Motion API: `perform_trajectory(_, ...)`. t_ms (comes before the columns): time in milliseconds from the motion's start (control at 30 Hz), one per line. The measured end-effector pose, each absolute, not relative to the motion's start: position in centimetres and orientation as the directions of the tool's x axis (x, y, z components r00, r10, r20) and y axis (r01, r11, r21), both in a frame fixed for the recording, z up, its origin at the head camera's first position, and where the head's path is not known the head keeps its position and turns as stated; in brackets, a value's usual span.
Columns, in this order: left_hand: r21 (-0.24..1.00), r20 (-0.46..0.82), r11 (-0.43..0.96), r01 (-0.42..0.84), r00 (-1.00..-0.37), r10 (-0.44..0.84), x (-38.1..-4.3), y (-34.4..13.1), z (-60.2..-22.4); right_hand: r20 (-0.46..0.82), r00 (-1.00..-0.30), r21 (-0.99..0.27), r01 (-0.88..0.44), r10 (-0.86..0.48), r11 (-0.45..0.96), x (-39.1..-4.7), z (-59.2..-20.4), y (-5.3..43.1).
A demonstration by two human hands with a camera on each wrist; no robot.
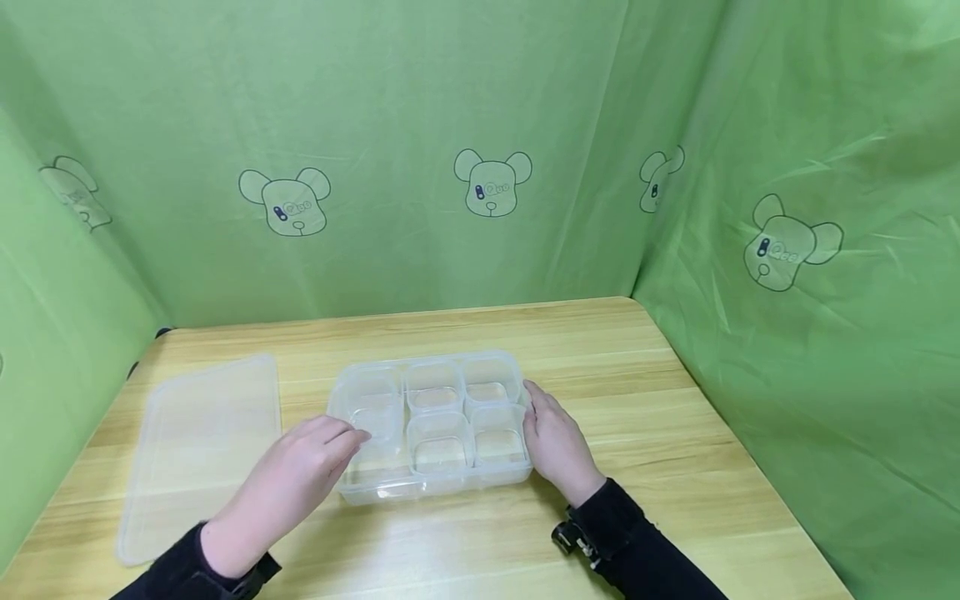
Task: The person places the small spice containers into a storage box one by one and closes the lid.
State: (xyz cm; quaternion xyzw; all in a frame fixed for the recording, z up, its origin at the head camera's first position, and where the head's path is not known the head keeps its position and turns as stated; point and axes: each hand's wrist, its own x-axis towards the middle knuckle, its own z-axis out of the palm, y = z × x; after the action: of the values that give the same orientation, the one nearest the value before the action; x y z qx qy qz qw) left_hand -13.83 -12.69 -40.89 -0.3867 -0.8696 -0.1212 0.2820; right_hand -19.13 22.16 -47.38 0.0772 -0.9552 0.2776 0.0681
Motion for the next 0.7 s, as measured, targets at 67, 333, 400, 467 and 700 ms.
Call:
perform_trajectory(67, -0.005, 0.581, 0.673, 0.739, -0.546, 0.603, -13.70, -12.60, -41.00, 0.172, -0.979, -0.520, -0.184, -0.108, 0.834, -19.13, -47.38, 22.16)
perform_trajectory(333, 0.011, 0.584, 0.669, 0.743, -0.548, 0.599, -13.17, -12.39, -41.24, 0.171, -0.980, -0.522, -0.177, -0.101, 0.835, -19.14, -47.37, 22.17)
perform_trajectory(400, 0.010, 0.582, 0.669, 0.743, -0.548, 0.600, -13.04, -12.33, -41.29, 0.169, -0.981, -0.523, -0.174, -0.099, 0.834, -19.10, -47.33, 22.16)
perform_trajectory(467, 0.012, 0.579, 0.671, 0.741, -0.553, 0.600, -12.95, -12.29, -41.36, 0.167, -0.981, -0.527, -0.172, -0.098, 0.832, -19.08, -47.28, 22.16)
perform_trajectory(700, 0.021, 0.564, 0.685, 0.729, -0.574, 0.594, -12.93, -12.39, -41.73, 0.179, -0.978, -0.522, -0.184, -0.104, 0.833, -19.06, -47.27, 22.15)
